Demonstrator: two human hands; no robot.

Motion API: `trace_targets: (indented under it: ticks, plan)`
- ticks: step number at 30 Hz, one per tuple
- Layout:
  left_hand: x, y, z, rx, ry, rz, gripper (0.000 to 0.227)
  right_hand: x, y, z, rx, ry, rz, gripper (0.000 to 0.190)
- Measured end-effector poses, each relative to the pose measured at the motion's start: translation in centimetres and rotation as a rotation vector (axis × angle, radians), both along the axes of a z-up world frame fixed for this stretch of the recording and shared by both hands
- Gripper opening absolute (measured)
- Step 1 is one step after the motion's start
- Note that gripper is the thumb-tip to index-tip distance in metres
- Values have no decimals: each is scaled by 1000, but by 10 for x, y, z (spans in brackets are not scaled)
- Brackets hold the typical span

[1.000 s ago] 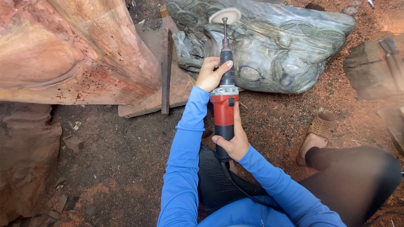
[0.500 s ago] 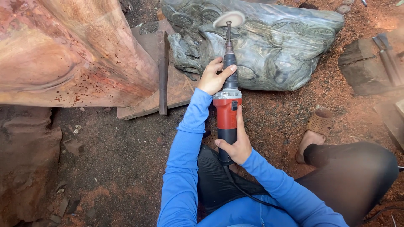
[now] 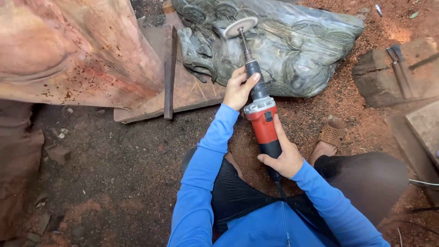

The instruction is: Buffing and polishing a large wooden sculpture using a handheld rotary tool with a buffing wheel.

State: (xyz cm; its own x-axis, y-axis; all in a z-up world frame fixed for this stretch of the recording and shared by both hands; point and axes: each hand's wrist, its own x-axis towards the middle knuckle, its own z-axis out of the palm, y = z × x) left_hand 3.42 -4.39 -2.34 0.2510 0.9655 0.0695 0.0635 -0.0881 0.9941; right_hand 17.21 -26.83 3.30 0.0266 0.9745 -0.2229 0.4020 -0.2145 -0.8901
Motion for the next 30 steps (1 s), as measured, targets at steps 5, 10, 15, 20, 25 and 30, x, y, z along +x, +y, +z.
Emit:
trace_targets:
  ticks: [5, 10, 15, 20, 25, 30]
  plan:
    - [2, -10, -11, 1, -18, 8, 40, 15, -6, 6, -50, -25, 64, 128]
    - [14, -7, -5, -25, -40, 33, 42, 25, 1, 18, -49, -104, 64, 131]
    - [18, -12, -23, -75, -30, 47, 42, 42, -2, 5, -30, -144, 120, 129]
    - [21, -14, -37, -113, -8, 18, 42, 41, -9, -14, 3, -124, 105, 129]
    - [19, -14, -31, -83, 19, -14, 39, 33, -14, -32, 37, -92, 72, 130]
    - [14, -16, -38, -135, 70, -10, 42, 27, -19, -49, 44, -20, 63, 129]
